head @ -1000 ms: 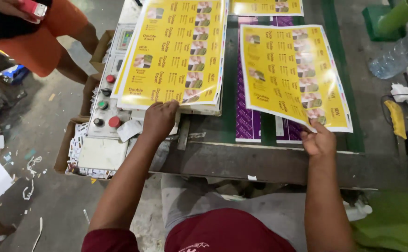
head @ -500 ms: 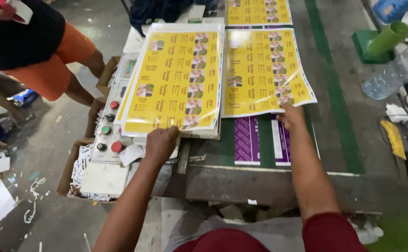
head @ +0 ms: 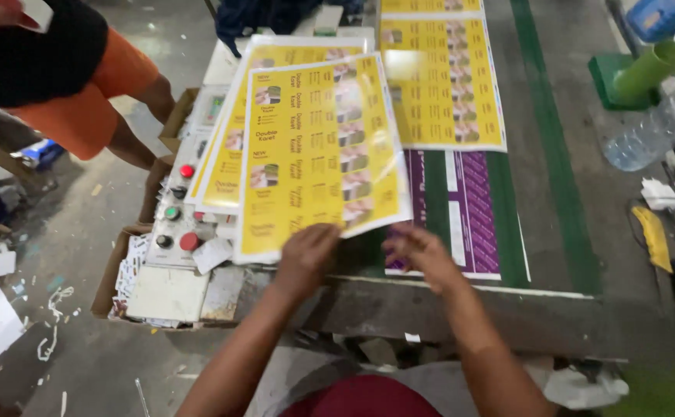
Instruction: Aligning and sorting printed sheets on a workstation in a print shop.
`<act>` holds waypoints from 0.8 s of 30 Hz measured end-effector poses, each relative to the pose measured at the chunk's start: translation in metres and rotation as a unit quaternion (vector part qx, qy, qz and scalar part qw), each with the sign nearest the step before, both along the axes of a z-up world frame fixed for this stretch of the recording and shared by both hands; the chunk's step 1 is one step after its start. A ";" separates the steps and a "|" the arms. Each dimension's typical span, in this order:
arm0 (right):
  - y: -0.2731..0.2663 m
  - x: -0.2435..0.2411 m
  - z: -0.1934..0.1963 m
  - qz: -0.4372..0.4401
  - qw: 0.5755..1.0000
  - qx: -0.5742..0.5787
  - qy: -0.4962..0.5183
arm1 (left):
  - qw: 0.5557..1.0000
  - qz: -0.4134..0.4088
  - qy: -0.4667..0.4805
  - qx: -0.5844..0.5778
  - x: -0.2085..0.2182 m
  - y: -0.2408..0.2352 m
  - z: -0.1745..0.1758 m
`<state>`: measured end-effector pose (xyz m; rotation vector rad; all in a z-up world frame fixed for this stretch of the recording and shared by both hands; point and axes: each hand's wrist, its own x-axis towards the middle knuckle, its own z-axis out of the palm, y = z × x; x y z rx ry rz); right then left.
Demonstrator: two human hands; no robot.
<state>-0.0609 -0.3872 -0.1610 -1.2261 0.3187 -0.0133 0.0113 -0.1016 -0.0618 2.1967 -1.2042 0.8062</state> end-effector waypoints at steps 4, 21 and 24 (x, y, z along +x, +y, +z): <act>0.028 -0.051 -0.031 0.022 0.999 0.026 -0.026 | 0.994 -0.102 0.022 0.031 -0.041 -0.056 -0.012; -0.063 -0.138 -0.045 -0.257 0.965 -0.022 0.047 | 0.939 0.166 0.138 0.267 0.047 0.019 -0.057; -0.067 -0.109 -0.049 -0.246 0.968 -0.013 0.052 | 0.957 0.139 0.045 0.249 0.046 0.030 -0.059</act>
